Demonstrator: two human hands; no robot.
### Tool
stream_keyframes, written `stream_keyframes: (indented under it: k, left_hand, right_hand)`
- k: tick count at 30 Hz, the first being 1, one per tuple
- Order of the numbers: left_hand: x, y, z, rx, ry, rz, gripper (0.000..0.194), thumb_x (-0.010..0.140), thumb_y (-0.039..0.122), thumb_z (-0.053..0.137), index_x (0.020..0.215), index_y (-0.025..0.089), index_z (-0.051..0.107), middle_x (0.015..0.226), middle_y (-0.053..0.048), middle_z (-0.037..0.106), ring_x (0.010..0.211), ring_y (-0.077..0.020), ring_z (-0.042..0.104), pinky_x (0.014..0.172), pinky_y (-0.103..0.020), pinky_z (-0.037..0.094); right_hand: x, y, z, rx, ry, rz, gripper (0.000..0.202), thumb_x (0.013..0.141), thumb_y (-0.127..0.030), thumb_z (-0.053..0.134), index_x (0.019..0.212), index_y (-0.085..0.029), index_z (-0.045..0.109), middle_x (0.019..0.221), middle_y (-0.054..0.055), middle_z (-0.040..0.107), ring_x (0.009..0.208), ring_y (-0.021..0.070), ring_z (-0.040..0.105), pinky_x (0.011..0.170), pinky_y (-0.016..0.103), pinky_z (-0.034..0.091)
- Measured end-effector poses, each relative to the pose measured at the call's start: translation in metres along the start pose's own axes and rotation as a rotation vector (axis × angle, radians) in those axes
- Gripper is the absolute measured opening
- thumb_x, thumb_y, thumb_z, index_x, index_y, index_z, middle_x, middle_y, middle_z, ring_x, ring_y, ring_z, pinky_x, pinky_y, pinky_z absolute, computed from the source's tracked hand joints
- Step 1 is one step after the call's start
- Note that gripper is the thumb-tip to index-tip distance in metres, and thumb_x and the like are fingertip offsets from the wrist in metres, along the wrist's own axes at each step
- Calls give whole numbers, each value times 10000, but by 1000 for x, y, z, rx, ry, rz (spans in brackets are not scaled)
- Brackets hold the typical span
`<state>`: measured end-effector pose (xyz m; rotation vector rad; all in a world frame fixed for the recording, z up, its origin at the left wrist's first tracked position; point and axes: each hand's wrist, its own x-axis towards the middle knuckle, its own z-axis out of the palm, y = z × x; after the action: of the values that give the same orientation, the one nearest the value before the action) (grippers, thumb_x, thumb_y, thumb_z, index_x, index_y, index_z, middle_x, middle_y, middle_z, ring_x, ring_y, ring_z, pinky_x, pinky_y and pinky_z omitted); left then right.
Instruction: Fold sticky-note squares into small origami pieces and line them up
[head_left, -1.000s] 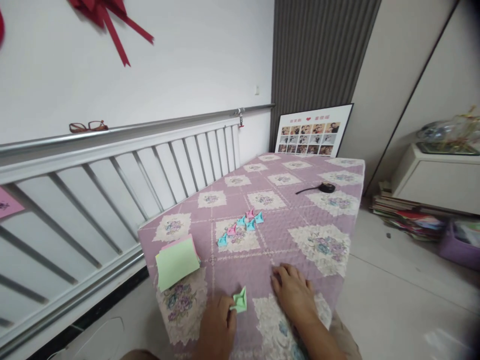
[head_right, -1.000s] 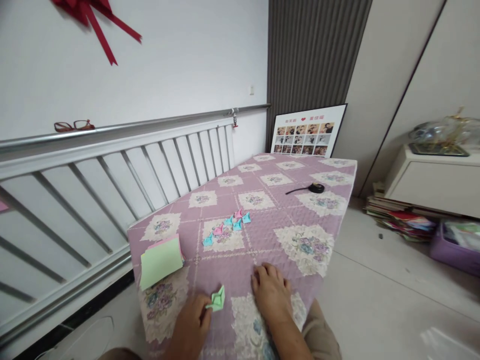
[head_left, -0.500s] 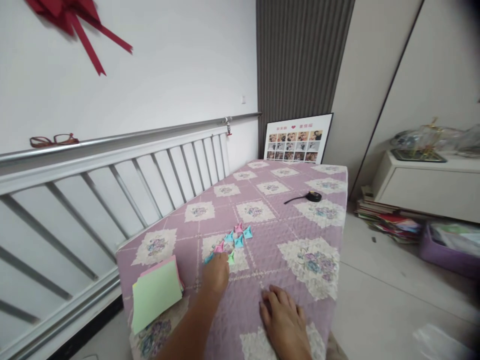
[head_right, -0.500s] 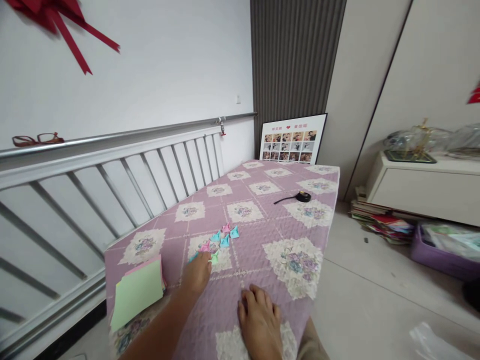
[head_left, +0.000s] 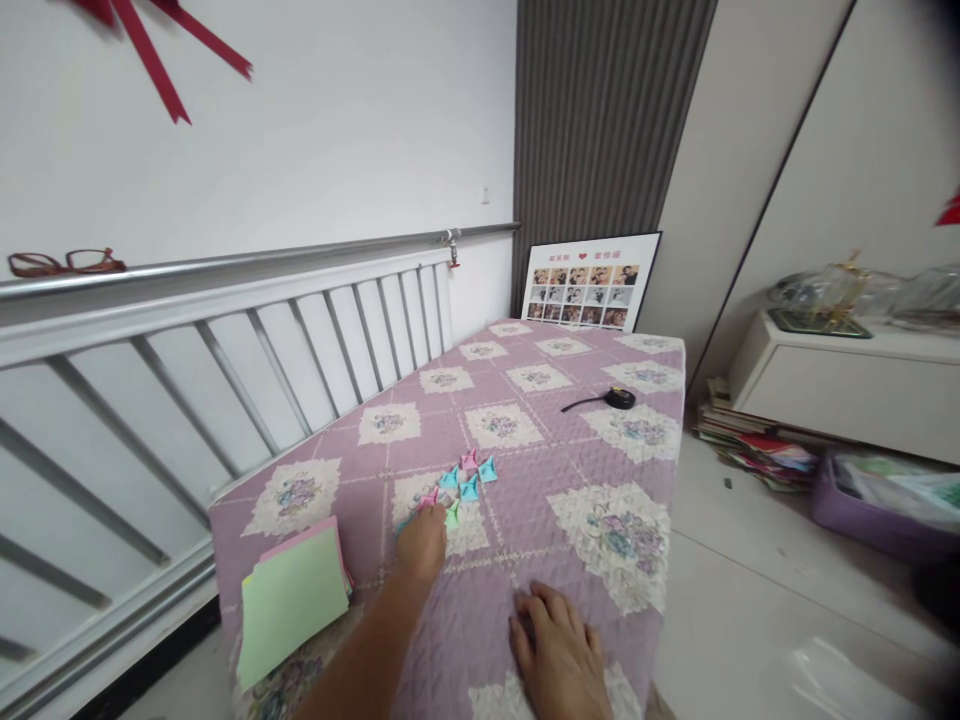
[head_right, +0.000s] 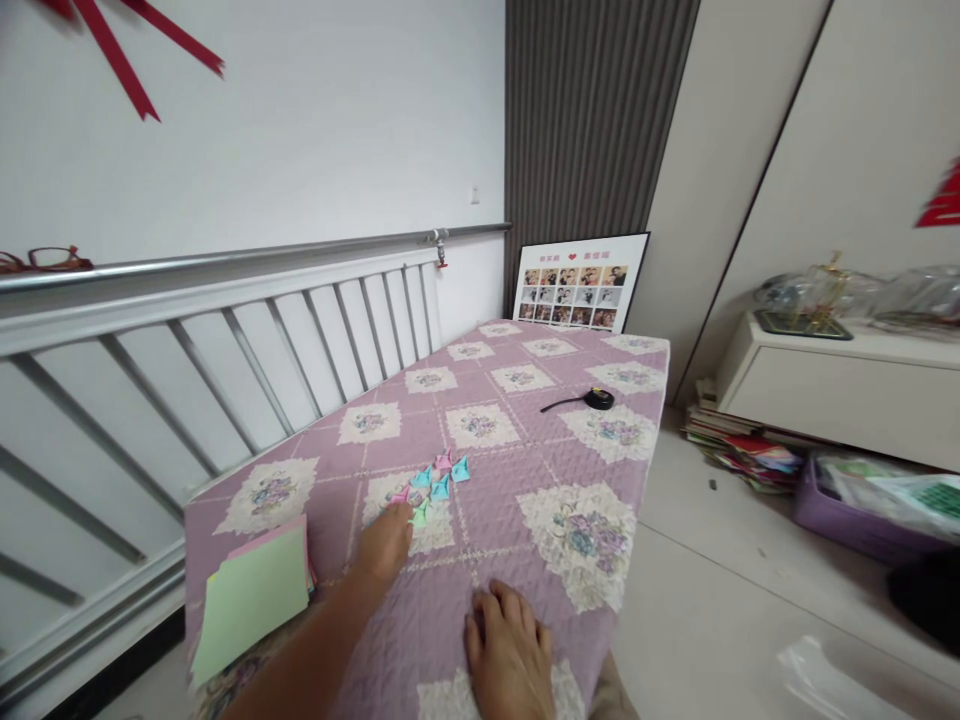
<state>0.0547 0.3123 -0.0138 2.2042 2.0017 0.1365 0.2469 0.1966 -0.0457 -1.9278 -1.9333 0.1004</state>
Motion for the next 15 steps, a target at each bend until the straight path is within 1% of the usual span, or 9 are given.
stream_keyframes:
  k: [4,6,8,10,12,15]
  left_hand:
    - [4,-1,1,-11,3,-7,244,907,154,383,1094,188,536,1123,-80,600,1055,-189,561,875,-271,412]
    - [5,0,-1,-21,6,-10,240,900,161,404,1100,195,533,1120,-79,597,1044,-193,562,862,-274,418]
    - [1,3,-7,-36,20,-9,265,887,172,436,1140,198,512,1162,-84,569,1049,-200,552,852,-278,421]
    - [-11,5,-13,-55,47,0,317,878,187,462,1194,201,478,1221,-88,525,1074,-203,527,863,-281,414]
    - [-31,4,-19,-76,74,19,318,885,208,461,1202,211,476,1233,-75,509,1098,-195,497,906,-281,387]
    - [-70,-7,-19,-105,74,46,195,888,223,455,1043,252,569,1115,-14,568,1032,-174,509,915,-272,376]
  right_hand:
    - [0,0,0,-9,7,-9,231,874,-311,449,1033,-283,614,1210,59,593,1115,257,519,871,434,362]
    - [0,1,1,-10,5,-11,233,873,-316,449,1032,-282,615,1211,60,593,1115,258,516,872,435,359]
    - [0,1,3,-9,3,-14,237,873,-327,443,1029,-285,616,1218,59,591,1120,257,511,885,442,352]
    - [1,3,6,-10,-3,-13,246,868,-343,440,1028,-288,619,1223,59,589,1123,259,508,888,446,353]
    - [3,5,8,-10,-13,-10,259,862,-362,435,1024,-288,622,1225,60,587,1127,265,507,878,448,361]
    - [6,7,11,-2,-33,-7,284,854,-400,418,1018,-293,623,1239,57,576,1130,275,509,872,464,368]
